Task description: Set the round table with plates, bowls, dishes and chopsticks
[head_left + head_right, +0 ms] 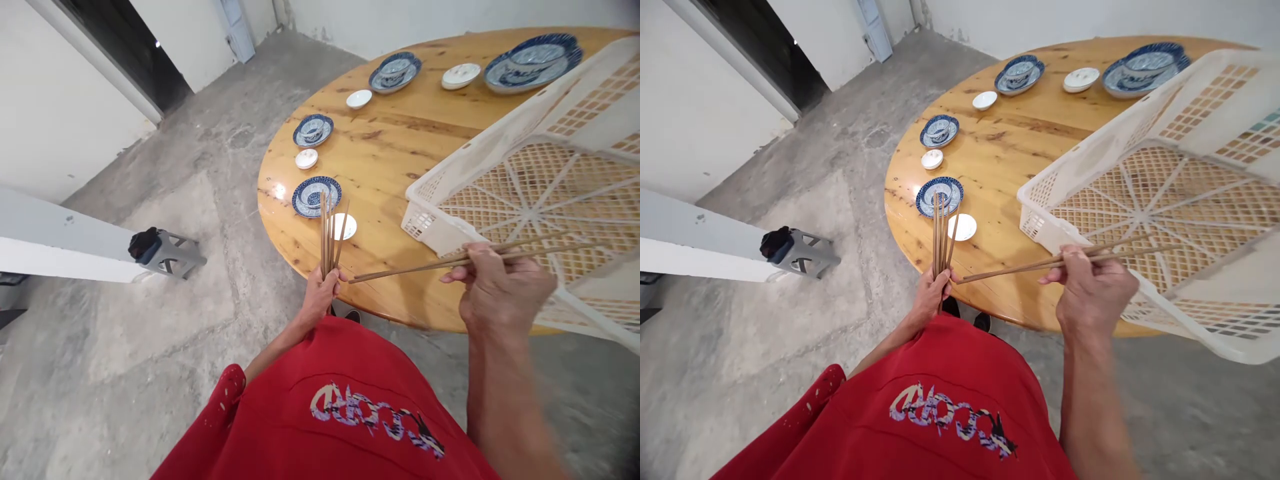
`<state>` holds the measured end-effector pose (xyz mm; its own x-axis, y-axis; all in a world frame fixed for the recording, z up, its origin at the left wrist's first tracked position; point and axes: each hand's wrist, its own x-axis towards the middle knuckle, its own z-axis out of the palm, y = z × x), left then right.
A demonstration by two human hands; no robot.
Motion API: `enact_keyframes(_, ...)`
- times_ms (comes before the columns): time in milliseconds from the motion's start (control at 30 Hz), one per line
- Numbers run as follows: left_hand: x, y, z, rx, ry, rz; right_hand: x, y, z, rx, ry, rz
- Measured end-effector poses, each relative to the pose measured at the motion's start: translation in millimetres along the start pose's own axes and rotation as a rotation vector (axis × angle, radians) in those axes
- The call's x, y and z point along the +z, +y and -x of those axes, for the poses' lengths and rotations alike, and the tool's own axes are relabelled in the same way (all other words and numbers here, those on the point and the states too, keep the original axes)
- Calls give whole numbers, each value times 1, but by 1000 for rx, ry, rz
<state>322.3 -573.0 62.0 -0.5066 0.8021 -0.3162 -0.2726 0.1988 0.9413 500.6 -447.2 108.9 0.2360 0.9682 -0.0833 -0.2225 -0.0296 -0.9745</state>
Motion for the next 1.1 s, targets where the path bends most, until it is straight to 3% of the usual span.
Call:
enact_keyframes(133,9,13,-4,-93,-96,121,-6,-9,-5,-19,104,-23)
enact_keyframes(267,4,25,-11,-64,-183,157,-1,-3,-7,-32,157,-22)
enact_keyframes(400,-15,33,-24,-10,-228,109,23,6,0,-9,123,-36)
enact_keyframes(700,-66,43,-51,-23,-194,82,85,24,19,98,64,-55)
enact_keyframes(1100,-101,49,-58,4,-190,-97,107,46,21,161,-71,-11)
